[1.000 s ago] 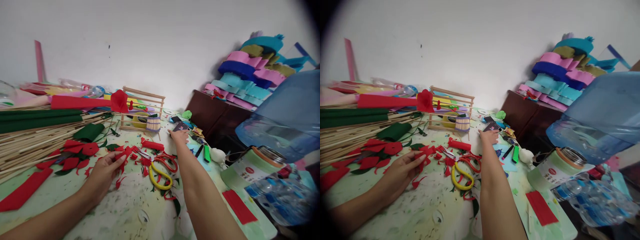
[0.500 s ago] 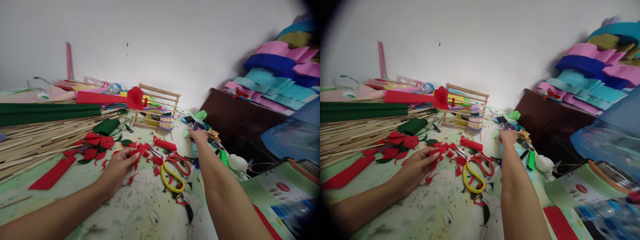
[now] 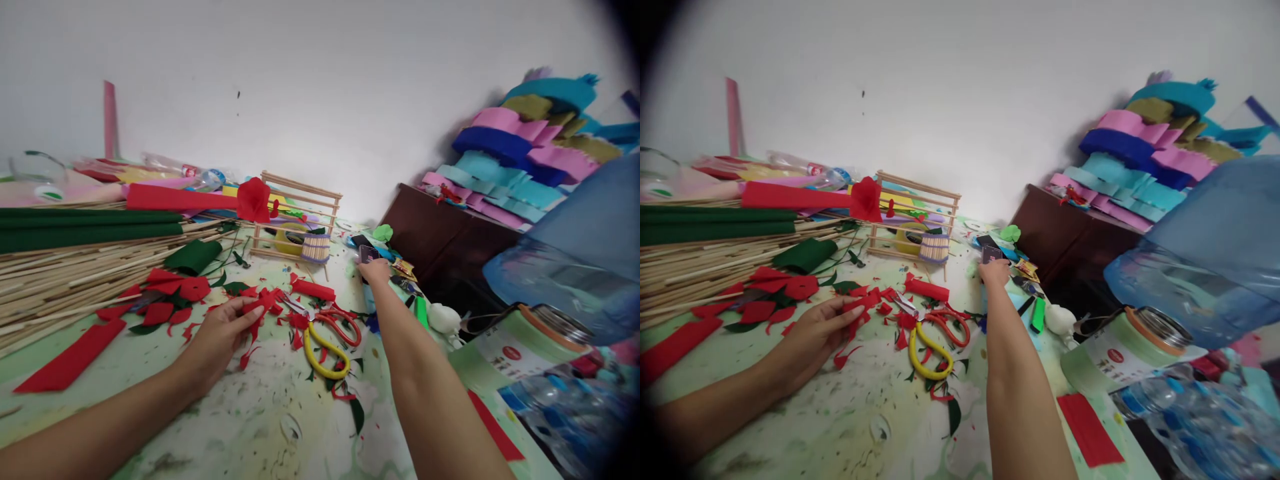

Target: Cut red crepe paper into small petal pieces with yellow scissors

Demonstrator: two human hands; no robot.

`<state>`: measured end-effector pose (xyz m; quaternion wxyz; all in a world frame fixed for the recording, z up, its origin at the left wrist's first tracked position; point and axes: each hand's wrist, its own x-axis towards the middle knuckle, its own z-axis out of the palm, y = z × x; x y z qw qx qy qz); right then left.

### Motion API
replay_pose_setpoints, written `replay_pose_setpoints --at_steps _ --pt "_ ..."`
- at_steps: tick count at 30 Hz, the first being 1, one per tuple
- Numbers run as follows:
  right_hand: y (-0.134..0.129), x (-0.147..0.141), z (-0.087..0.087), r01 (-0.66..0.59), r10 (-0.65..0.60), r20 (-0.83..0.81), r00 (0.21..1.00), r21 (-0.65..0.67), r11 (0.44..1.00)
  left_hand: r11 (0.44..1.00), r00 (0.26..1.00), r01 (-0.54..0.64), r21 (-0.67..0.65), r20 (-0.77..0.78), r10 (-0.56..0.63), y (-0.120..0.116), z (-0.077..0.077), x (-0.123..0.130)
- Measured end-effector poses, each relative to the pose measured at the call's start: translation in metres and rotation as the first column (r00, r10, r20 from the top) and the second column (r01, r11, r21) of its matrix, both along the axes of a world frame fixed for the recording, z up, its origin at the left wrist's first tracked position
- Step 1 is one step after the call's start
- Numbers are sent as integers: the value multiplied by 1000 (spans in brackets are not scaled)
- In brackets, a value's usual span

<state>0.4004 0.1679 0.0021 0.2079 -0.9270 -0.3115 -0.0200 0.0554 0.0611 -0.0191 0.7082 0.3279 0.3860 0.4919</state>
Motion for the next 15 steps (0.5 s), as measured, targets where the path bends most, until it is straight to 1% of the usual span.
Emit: replay_pose_setpoints --at_steps 5,12,15 --pt "12 -3 -6 43 -43 46 998 -2 999 1000 1000 -2 2 3 2 0 0 1" --pt "11 5 1 97 -97 10 995 -19 995 1000 999 23 -10 -24 -23 0 -1 -1" --pt "9 10 0 100 -101 -26 995 -26 995 1000 1000 21 -2 -20 -21 1 -2 -1"
